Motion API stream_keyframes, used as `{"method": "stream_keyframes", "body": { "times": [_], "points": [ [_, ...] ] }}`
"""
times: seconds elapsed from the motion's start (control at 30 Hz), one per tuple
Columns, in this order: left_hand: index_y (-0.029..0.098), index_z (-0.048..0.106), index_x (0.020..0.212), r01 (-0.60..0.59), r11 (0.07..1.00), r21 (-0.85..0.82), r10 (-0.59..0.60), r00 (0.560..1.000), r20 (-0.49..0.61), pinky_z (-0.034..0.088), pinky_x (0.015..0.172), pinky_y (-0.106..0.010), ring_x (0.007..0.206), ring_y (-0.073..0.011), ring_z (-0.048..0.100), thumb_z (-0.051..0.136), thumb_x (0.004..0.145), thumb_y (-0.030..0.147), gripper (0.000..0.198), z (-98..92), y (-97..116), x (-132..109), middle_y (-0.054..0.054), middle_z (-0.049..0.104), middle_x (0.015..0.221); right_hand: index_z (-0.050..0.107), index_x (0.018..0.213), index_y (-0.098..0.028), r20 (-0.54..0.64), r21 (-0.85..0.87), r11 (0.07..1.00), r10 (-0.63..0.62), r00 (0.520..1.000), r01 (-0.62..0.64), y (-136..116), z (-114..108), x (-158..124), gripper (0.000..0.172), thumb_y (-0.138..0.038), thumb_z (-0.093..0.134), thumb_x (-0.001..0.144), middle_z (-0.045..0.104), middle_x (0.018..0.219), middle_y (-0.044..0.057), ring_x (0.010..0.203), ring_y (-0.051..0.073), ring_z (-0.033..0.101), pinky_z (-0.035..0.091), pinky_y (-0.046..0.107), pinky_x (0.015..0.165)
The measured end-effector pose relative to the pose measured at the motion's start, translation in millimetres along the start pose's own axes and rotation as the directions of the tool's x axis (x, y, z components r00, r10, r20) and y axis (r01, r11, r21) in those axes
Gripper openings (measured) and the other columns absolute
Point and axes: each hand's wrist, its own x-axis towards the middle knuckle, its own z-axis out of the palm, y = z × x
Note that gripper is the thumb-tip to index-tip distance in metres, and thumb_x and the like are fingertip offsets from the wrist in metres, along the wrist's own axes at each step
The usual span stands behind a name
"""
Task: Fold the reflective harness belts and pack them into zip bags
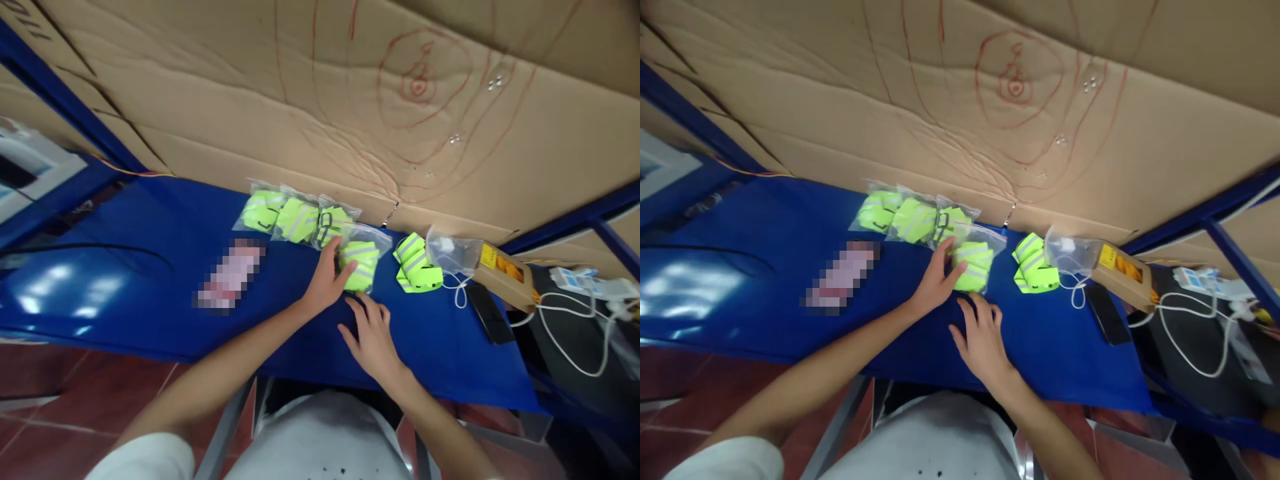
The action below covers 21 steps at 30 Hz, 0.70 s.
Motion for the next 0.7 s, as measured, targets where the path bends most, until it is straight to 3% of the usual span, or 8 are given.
{"method": "stream_keyframes", "body": {
  "times": [0.1,0.23,0.37,0.47,0.57,0.7],
  "points": [
    [0.022,0.03,0.155,-0.103,0.987,0.122,0.111,0.992,-0.057,0.034,0.125,-0.048,0.16,-0.0295,0.023,0.053,0.103,0.044,0.061,-6.5,7.3,3.2,-0.02,0.026,0.168,0.047,0.152,-0.014,0.038,-0.024,0.997,0.077,0.996,-0.076,-3.8,4.1,0.8,0.053,-0.042,0.043,0.107,0.043,0.16,0.023,0.153,0.035,0.038,0.034,0.057,0.119],
    [0.022,0.041,0.146,-0.233,0.93,0.283,0.258,0.965,-0.054,0.039,0.121,-0.049,0.153,-0.0287,0.035,0.052,0.103,0.035,0.046,-8.9,24.9,-2.2,-0.019,0.037,0.158,0.042,0.157,-0.015,0.069,-0.071,0.99,0.13,0.989,-0.125,0.7,0.0,17.0,0.06,-0.048,0.042,0.107,0.043,0.161,0.024,0.153,0.034,0.038,0.032,0.059,0.121],
    [0.02,0.06,0.123,-0.261,0.904,0.338,0.275,0.961,0.006,0.037,0.122,-0.051,0.142,-0.0289,0.047,0.053,0.1,0.028,0.025,-1.6,29.3,-10.1,-0.016,0.049,0.143,0.046,0.154,-0.012,0.057,-0.124,0.974,0.196,0.979,-0.188,8.0,-0.6,47.3,0.06,-0.044,0.052,0.103,0.048,0.154,0.028,0.143,0.039,0.048,0.043,0.058,0.11],
    [0.02,0.066,0.111,-0.264,0.894,0.363,0.258,0.964,0.065,0.042,0.117,-0.05,0.128,-0.0274,0.056,0.053,0.099,0.025,0.018,2.5,26.2,-13.2,-0.013,0.056,0.128,0.053,0.148,-0.012,0.036,-0.132,0.971,0.205,0.978,-0.199,21.2,-1.6,67.1,0.054,-0.039,0.054,0.101,0.051,0.15,0.029,0.13,0.04,0.056,0.049,0.056,0.101],
    [0.021,0.066,0.118,-0.278,0.882,0.382,0.24,0.96,0.144,0.044,0.116,-0.049,0.129,-0.0275,0.057,0.05,0.101,0.027,0.024,4.3,22.3,-14.9,-0.014,0.058,0.13,0.061,0.142,-0.016,0.027,-0.105,0.984,0.148,0.989,-0.144,44.0,-13.1,74.6,0.045,-0.036,0.051,0.103,0.059,0.144,0.021,0.125,0.033,0.061,0.05,0.047,0.102],
    [0.019,0.057,0.14,-0.307,0.865,0.398,0.206,0.939,0.277,0.041,0.119,-0.054,0.145,-0.0347,0.048,0.053,0.102,0.038,0.043,8.2,13.1,-16.5,-0.019,0.049,0.154,0.07,0.131,-0.022,-0.063,-0.085,0.989,0.114,0.991,-0.119,87.8,-46.8,64.5,0.039,-0.033,0.04,0.108,0.071,0.13,0.011,0.12,0.022,0.064,0.048,0.036,0.106]
  ]
}}
